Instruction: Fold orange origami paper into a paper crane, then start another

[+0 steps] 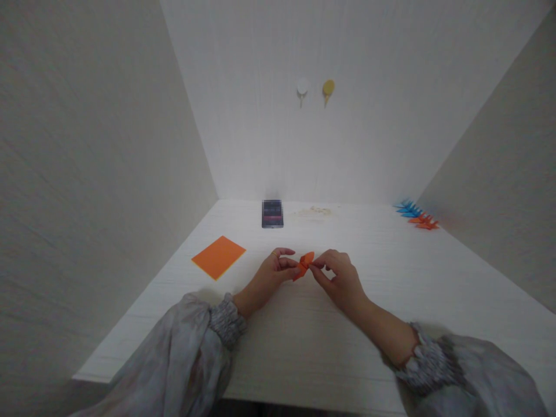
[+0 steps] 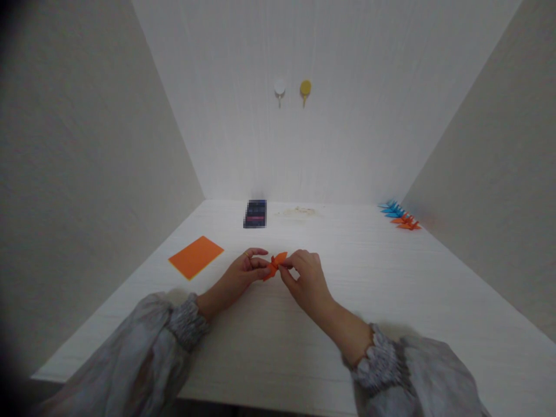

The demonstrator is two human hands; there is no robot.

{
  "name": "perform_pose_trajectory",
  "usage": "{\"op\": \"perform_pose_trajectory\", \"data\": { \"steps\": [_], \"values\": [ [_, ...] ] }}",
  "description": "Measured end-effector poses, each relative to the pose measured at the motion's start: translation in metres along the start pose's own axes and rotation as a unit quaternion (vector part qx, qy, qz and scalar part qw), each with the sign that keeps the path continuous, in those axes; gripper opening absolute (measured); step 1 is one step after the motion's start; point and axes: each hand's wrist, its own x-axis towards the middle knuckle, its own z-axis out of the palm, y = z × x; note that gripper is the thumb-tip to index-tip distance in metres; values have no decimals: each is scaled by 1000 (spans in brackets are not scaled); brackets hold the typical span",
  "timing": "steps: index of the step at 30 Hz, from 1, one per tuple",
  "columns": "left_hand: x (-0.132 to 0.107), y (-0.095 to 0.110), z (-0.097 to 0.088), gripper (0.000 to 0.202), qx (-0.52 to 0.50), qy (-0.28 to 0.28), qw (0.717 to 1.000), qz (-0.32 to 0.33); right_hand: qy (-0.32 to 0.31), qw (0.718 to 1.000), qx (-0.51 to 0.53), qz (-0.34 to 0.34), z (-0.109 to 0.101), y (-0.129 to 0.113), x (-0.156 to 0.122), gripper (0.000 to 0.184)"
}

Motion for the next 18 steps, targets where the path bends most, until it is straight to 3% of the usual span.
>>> {"op": "perform_pose_trajectory", "data": {
  "steps": [18],
  "values": [
    [0,-1,0,50,-6,-13,1000,-28,24,1000,1,2,-1,2,1,8]
  ]
}}
